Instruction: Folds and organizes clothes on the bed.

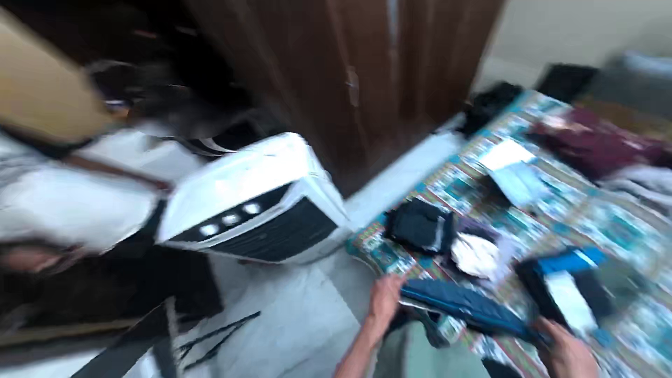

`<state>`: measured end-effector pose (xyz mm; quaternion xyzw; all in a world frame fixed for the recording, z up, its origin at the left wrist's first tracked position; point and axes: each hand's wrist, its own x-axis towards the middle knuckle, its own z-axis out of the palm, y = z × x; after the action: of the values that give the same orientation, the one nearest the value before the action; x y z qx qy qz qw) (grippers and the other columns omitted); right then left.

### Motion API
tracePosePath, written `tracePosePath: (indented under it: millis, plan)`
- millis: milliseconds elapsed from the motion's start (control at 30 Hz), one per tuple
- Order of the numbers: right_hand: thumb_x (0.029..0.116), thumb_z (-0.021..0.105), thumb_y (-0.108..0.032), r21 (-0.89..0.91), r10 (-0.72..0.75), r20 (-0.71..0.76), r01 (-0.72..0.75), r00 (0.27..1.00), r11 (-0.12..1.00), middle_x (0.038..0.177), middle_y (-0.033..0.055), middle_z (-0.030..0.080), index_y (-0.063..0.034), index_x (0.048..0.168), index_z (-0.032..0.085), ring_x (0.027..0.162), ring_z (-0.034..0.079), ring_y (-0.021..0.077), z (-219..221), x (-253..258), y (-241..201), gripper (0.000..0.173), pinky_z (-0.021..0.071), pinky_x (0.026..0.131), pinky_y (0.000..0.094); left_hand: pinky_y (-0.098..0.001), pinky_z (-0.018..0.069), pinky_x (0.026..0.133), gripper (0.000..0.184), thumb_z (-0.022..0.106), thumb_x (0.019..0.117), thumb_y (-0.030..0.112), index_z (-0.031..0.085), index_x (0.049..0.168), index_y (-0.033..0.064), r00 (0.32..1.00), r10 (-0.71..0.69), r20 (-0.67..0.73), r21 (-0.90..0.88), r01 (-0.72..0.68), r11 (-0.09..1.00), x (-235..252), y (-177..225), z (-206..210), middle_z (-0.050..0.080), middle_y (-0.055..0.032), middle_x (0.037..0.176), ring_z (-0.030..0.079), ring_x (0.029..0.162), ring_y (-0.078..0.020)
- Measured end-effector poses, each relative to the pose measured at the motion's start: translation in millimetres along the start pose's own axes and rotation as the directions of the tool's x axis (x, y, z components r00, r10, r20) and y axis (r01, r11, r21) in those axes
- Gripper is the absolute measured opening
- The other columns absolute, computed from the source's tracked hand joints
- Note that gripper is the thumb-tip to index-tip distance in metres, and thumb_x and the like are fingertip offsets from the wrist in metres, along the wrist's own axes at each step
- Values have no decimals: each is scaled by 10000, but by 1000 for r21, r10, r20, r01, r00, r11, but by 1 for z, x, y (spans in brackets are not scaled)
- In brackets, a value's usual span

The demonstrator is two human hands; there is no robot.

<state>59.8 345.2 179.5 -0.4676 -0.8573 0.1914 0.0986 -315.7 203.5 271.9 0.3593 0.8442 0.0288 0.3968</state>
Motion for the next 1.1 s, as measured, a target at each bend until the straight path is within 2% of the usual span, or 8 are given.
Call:
tracePosePath:
  millis: [167, 333, 433, 533, 600, 733, 933, 1100]
  plan:
    - [812, 755, -26, 43, 253, 361, -287, 897, 957, 1006, 33, 758, -202, 1014, 777, 929, 725, 263, 1, -62, -8, 269, 588, 841, 573, -595, 550, 942, 688, 785, 735, -24, 662, 1341, 279, 924, 326, 198, 327, -376, 867, 42, -67, 87, 661, -52, 1340, 637, 1210, -331]
    - [860, 694, -44, 344, 228, 571, -482, 789, 806, 1020, -15, 759, -215, 1113, 757, 927, 722, 158, 26, -147, 4, 312, 603, 858, 466, -446, 467, 1154, 614, 548, 930, -67, 593, 1443, 268, 647, 687, 330, -103, -699, 708, 35, -106, 129, 571, 61, 1493, 530, 1387, -140]
    - [976, 661, -315, 381, 287, 606, -587, 742, 714, 1081, -25, 757, -206, 1164, 748, 951, 732, 122, 38, -176, 1, 235, 623, 873, 406, -409, 478, 1146, 608, 542, 950, -38, 596, 1441, 317, 579, 699, 420, -249, -667, 702, 37, -108, 126, 614, 96, 1439, 568, 1334, -90]
    - [1030, 516, -512, 325, 369, 547, -597, 751, 733, 936, -1, 745, -192, 1093, 758, 860, 708, 148, 49, -183, -2, 407, 584, 822, 451, -397, 517, 1094, 530, 568, 928, 36, 605, 1420, 229, 516, 613, 598, -363, -507, 782, 56, -96, 120, 676, 33, 1344, 630, 1241, -106]
    - [1050, 488, -474, 331, 424, 477, -604, 770, 726, 874, 1, 729, -199, 1053, 758, 823, 697, 157, 50, -174, -4, 385, 575, 791, 468, -440, 535, 1013, 406, 559, 1016, 332, 616, 1408, 243, 511, 503, 697, -274, -458, 846, 72, -68, 124, 710, -30, 1253, 675, 1136, -156]
    - [1063, 535, -332, 596, 598, 352, -665, 720, 450, 803, 50, 676, -113, 980, 742, 724, 634, 180, 34, -136, -14, 312, 540, 682, 432, -560, 523, 1019, 731, 564, 826, 825, 703, 1252, 247, 474, 420, 774, 65, -719, 692, 80, 6, 174, 733, -41, 1173, 678, 1142, -222]
    - [912, 568, -191, 835, 818, 273, -547, 506, 60, 980, 64, 725, -90, 1093, 735, 867, 671, 177, 3, -125, 28, 266, 562, 732, 425, -559, 579, 849, 539, 479, 1014, 613, 666, 1257, 171, 448, 615, 649, 86, -846, 526, 82, 67, 193, 732, -107, 918, 723, 903, -296]
    - [922, 522, -80, 803, 852, 105, -549, 513, 232, 1200, 72, 698, -130, 1261, 675, 934, 650, 203, -23, -147, 53, 376, 523, 699, 418, -508, 602, 711, 661, 601, 884, 732, 654, 1284, 208, 398, 807, 437, 188, -918, 351, 63, 86, 166, 730, -31, 811, 720, 746, -228]
